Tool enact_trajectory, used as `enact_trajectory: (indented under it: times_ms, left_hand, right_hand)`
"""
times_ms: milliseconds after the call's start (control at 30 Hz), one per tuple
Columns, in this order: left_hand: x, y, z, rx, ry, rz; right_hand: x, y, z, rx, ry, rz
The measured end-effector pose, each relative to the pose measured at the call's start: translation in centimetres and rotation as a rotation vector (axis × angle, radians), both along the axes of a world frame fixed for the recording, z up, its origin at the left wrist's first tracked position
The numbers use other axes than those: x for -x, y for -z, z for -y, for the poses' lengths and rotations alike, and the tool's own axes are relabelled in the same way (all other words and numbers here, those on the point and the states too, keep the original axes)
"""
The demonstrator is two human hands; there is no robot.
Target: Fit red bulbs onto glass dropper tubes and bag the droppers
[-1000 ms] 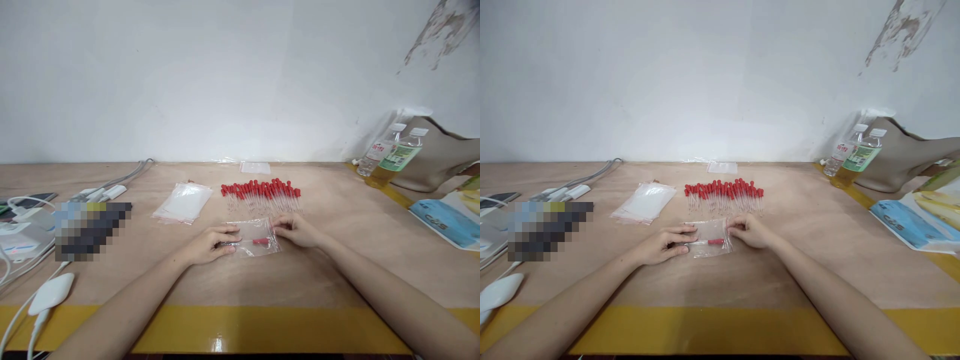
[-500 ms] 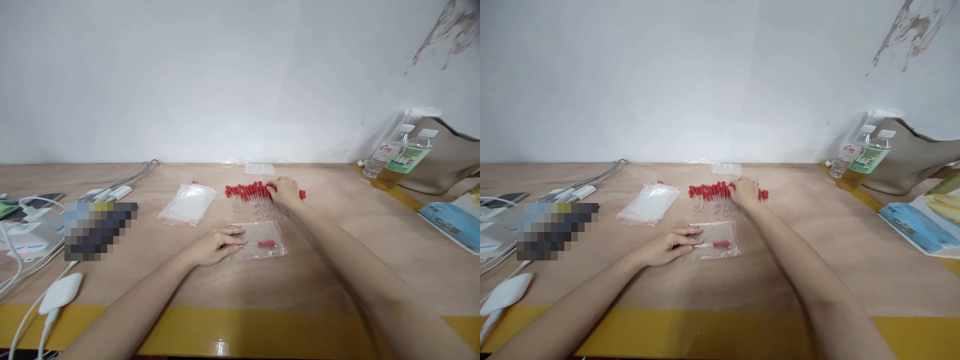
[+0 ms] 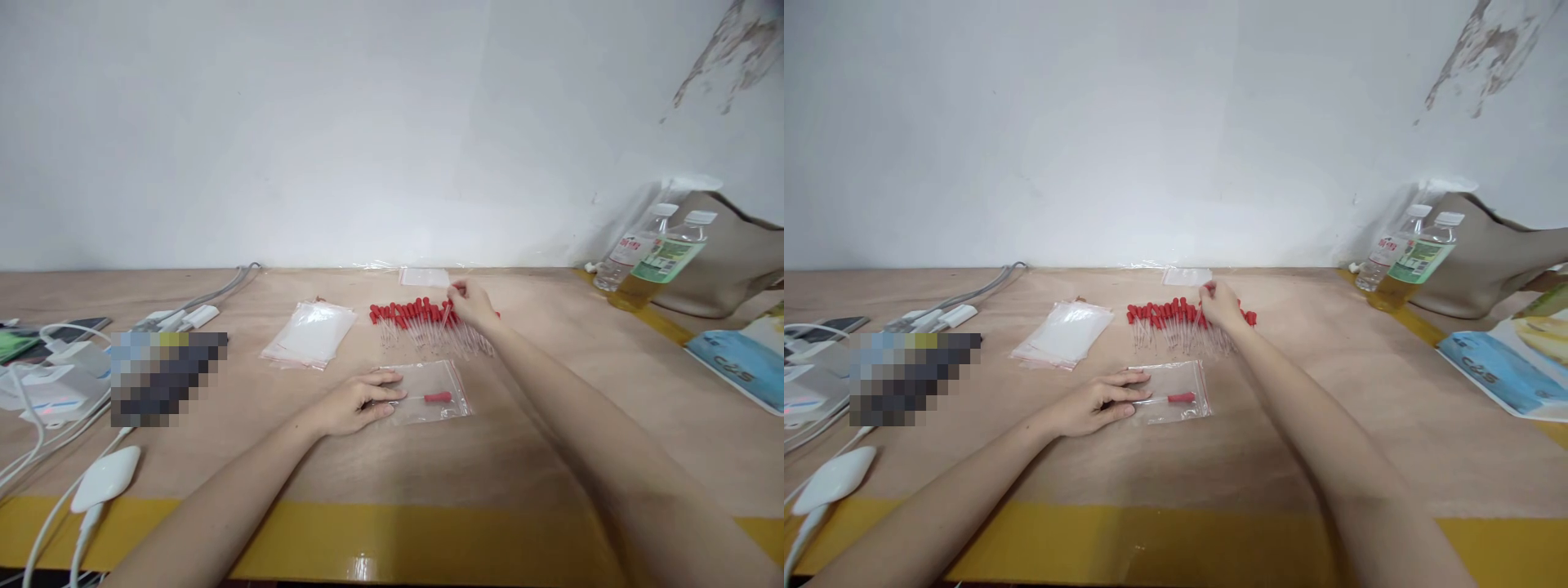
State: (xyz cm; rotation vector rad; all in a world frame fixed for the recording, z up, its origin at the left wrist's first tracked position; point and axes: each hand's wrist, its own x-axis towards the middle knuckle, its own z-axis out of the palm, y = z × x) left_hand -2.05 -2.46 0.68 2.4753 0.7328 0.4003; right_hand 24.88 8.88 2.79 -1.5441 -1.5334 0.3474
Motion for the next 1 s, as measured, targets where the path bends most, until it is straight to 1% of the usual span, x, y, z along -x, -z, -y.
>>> enact_trajectory:
  times_ms: [33, 100, 167, 267, 400, 467, 567, 633, 700, 767, 867, 933, 1000]
  left_hand:
    - [0.0, 0.0, 0.0, -0.001, 0.001, -0.007]
    - [0.0, -0.1, 0.1, -0.004, -0.002, -0.011]
    - [0.1, 0.0, 0.1, -0.008, -0.011, -0.003]
    - [0.0, 0.1, 0.0, -0.012, -0.015, -0.004]
    - [-0.1, 0.2, 0.0, -0.017, -0.022, -0.021]
    - [-0.1, 0.2, 0.1, -0.017, -0.03, -0.02]
    - [-0.1, 0.2, 0.1, -0.014, -0.039, -0.022]
    - [-0.1, 0.2, 0.1, -0.011, -0.044, -0.031]
    - [-0.2, 0.1, 0.2, -0.013, -0.05, -0.041]
    - [-0.3, 0.0, 0.3, -0.028, -0.062, -0.04]
    - [-0.6, -0.3, 0.4, -0.057, -0.092, -0.019]
    - [-0.7, -0.3, 0.5, -0.068, -0.103, -0.014]
    - [-0.9, -0.4, 0.5, -0.072, -0.103, -0.019]
  right_hand:
    - [-0.7, -0.1, 0.8, -0.028, -0.009, -0.049]
    - [-2.1, 0.1, 2.9, -0.127, -0.072, -0.315]
    - [-3.5, 0.6, 5.2, -0.168, -0.09, -0.499]
    - [-4.8, 2.2, 8.3, -0.106, -0.054, -0.665]
    - [-4.5, 4.2, 10.4, -0.028, -0.062, -0.854]
    - [-3.8, 4.6, 10.9, 0.001, -0.079, -0.925]
    - [-2.7, 4.7, 11.6, 0.101, -0.154, -0.994]
    - [-2.3, 4.6, 12.1, 0.181, -0.235, -0.924]
    - [-2.1, 4.5, 12.6, 0.21, -0.34, -0.746]
    - [-2.0, 4.3, 13.0, 0.191, -0.434, -0.534]
    - [-1.7, 4.2, 13.2, 0.133, -0.474, -0.317]
    - [-1.2, 4.0, 13.2, 0.109, -0.472, -0.253]
    - [-0.7, 3.8, 13.2, 0.107, -0.517, -0.244]
